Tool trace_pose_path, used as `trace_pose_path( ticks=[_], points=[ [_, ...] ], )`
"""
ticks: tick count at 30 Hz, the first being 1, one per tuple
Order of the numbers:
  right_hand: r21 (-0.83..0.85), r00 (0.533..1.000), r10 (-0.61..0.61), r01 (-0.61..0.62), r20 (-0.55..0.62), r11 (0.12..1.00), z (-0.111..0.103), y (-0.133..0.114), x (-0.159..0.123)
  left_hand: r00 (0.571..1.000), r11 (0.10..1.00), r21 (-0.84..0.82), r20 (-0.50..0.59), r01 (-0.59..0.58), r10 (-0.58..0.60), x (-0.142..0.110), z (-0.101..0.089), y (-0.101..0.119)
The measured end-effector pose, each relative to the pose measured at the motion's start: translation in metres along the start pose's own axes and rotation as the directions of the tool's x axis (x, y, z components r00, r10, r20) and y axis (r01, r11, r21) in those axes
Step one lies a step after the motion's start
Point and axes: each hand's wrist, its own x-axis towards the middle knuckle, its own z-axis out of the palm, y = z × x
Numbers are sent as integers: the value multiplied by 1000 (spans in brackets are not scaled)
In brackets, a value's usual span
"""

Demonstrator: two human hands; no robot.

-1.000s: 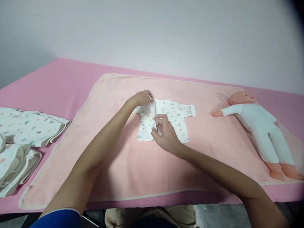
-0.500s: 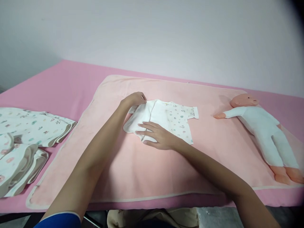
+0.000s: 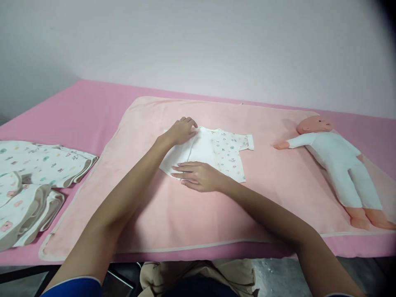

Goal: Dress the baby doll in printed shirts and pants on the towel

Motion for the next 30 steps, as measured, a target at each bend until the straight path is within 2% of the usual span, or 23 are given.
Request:
trace_pose_path(
  ticks=[4, 7, 9, 11, 13, 14, 16, 20, 22, 26, 28, 30],
  points=[
    [-29, 1000, -17, 17, -13, 999, -18, -12, -5, 996, 1000, -9, 92, -7, 8, -7, 29, 9],
    [-104, 986, 151, -157, -69, 982, -46, -30, -28, 996, 1000, 17, 93, -3, 1, -9, 41, 8],
    [-152, 932, 331, -352, -145, 924, -62, -40, -49, 998, 999, 35, 42, -39, 37, -8, 40, 10],
    [-189, 846, 496, -528, -194, 828, -70, -44, -70, 995, 995, 41, -34, -96, 97, -5, 36, 20],
    [-238, 783, 596, -621, -175, 747, -70, -41, -86, 988, 992, 25, -81, -127, 128, 0, 34, 38],
    [-265, 769, 621, -637, -151, 724, -68, -38, -91, 989, 992, 7, -81, -124, 124, 4, 34, 48],
    [-296, 767, 632, -632, -110, 716, -64, -30, -96, 998, 997, -34, -22, -66, 65, 14, 37, 69],
    [-239, 805, 590, -584, -50, 776, -67, -18, -91, 984, 991, -52, 138, 124, -116, 39, 41, 93],
    [-164, 801, 595, -596, -63, 786, -74, -17, -86, 971, 983, -56, 179, 172, -160, 51, 39, 94],
    [-2, 751, 634, -645, -184, 764, -80, -20, -80, 947, 958, -105, 216, 266, -239, 65, 32, 87],
    [33, 759, 623, -629, -188, 777, -76, -20, -81, 938, 944, -128, 211, 305, -274, 66, 30, 83],
    [19, 796, 580, -586, -175, 810, -67, -19, -86, 934, 934, -146, 203, 327, -295, 65, 31, 80]
  ],
)
